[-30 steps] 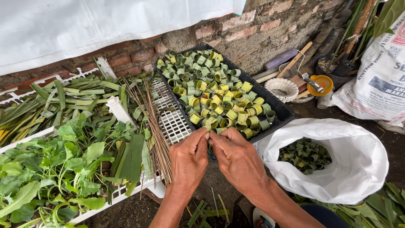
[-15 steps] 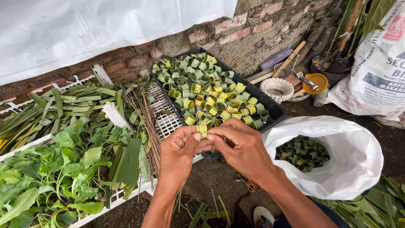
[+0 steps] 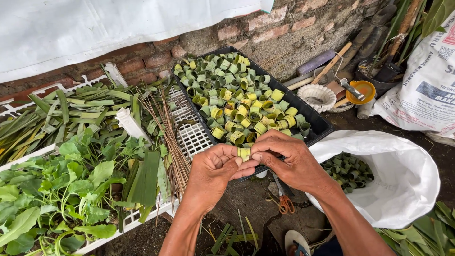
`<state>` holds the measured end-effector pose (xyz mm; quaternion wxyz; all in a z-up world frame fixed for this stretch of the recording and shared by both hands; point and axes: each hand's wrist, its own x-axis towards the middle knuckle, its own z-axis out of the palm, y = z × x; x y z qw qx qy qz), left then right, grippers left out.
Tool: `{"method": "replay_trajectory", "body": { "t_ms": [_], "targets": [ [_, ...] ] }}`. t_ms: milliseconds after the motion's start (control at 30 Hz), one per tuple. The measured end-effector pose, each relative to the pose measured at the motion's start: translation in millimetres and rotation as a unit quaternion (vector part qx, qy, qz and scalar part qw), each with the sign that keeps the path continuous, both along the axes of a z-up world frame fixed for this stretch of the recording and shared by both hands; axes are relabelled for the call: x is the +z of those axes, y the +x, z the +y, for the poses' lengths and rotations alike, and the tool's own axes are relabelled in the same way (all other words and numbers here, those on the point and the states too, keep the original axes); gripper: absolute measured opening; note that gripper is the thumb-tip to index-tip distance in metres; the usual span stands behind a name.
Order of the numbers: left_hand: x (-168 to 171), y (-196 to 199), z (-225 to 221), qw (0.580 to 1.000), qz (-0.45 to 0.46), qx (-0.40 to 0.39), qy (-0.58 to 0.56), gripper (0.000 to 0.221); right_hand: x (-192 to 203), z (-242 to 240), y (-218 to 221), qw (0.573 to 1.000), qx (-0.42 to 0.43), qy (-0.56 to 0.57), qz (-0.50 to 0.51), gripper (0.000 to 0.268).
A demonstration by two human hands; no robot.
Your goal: Weaving and folding long green leaves into small, square containers for agricultural use.
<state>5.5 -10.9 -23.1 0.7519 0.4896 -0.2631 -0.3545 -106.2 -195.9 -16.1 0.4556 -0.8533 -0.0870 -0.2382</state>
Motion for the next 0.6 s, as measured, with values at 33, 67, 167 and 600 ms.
{"method": "replay_trajectory", "body": {
  "t_ms": [33, 67, 167, 600],
  "targets": [
    [0.6, 1.1, -0.3, 1.0, 0.001, 0.001, 0.0, 0.007, -0.2, 0.3, 0.8, 1.0, 0.001, 0.0, 0.001, 0.02],
    [1.0, 2.1, -0.7, 1.0, -0.002, -0.001, 0.012, 0.007, -0.4, 0.5, 1.5, 1.0, -0.003, -0.006, 0.001, 0.019],
    [0.5, 2.7, -0.9, 1.0, -0.008, -0.006, 0.024, 0.008, -2.8, 0.5, 2.1, 1.0, -0.01, -0.017, 0.0, 0.019],
    [-4.9, 3.0, 3.0, 1.0, -0.004, -0.015, -0.007, 0.009, -2.5, 9.5, -0.6, 0.999, -0.026, 0.0, -0.028, 0.02]
  ]
}}
